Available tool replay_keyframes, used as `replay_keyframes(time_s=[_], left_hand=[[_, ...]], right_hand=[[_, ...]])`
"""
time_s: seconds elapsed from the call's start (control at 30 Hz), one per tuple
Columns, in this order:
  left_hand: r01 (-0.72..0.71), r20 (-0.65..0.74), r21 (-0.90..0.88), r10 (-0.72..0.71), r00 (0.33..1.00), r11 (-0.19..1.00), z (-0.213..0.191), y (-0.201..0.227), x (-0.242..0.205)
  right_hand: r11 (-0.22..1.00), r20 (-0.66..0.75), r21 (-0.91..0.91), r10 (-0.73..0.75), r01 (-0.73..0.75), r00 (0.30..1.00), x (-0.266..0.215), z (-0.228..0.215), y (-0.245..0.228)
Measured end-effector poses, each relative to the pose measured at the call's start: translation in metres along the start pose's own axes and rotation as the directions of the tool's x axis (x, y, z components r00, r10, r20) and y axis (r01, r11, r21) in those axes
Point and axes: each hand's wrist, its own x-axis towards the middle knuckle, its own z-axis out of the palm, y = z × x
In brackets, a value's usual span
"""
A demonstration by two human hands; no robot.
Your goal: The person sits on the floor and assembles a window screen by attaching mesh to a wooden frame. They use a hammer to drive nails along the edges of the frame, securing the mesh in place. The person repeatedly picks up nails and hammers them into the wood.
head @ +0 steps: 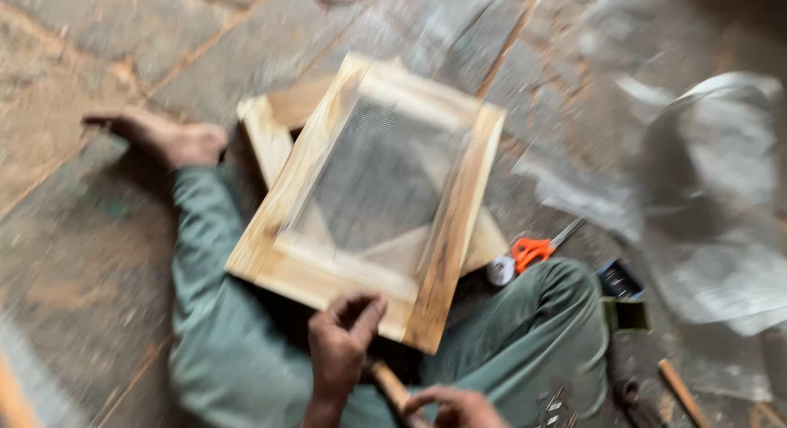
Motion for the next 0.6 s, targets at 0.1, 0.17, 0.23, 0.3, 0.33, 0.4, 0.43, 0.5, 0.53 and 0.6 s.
replay_keyframes(time_s=[0.1,0.17,0.23,0.3,0.33,0.4,0.43,0.5,0.53,0.6], left_hand=[[-0.084,-0.153,-0.047,0.076,0.985,0.995,-0.022,0.008,-0.001],[-0.130,-0.234,-0.054,0.114,0.966,0.990,-0.036,0.016,-0.006],[-0.193,-0.276,-0.070,0.167,0.946,0.979,-0.047,0.029,-0.010],[-0.207,-0.306,-0.052,0.181,0.935,0.977,-0.053,0.042,-0.011],[-0.220,-0.317,-0.044,0.195,0.928,0.975,-0.054,0.047,-0.010],[-0.213,-0.282,0.007,0.206,0.937,0.977,-0.057,0.056,-0.008],[-0.210,-0.263,0.030,0.211,0.941,0.977,-0.058,0.059,-0.005],[-0.198,-0.194,0.070,0.208,0.959,0.978,-0.054,0.060,0.007],[-0.192,-0.158,0.088,0.204,0.966,0.977,-0.051,0.058,0.013],[-0.210,-0.026,0.129,0.215,0.976,0.969,-0.040,0.050,0.032]], right_hand=[[0.992,0.164,0.126,-0.010,-0.010,0.986,-0.050,-0.012,-0.052],[0.982,0.216,0.181,0.015,-0.055,0.976,-0.076,-0.012,-0.081],[0.995,0.194,0.050,0.081,-0.092,0.978,-0.089,-0.008,-0.100],[0.998,0.199,-0.022,0.059,-0.056,0.978,-0.097,-0.005,-0.109],[1.000,0.217,-0.026,0.007,-0.001,0.976,-0.100,-0.007,-0.110],[0.987,0.204,-0.028,-0.151,0.160,0.967,-0.106,-0.012,-0.108],[0.964,0.173,-0.032,-0.254,0.264,0.952,-0.110,-0.014,-0.105],[0.890,0.092,-0.095,-0.439,0.447,0.894,-0.113,-0.019,-0.100],[0.840,0.047,-0.155,-0.520,0.520,0.853,-0.113,-0.024,-0.098],[0.786,-0.056,-0.310,-0.577,0.535,0.815,-0.111,-0.029,-0.098]])
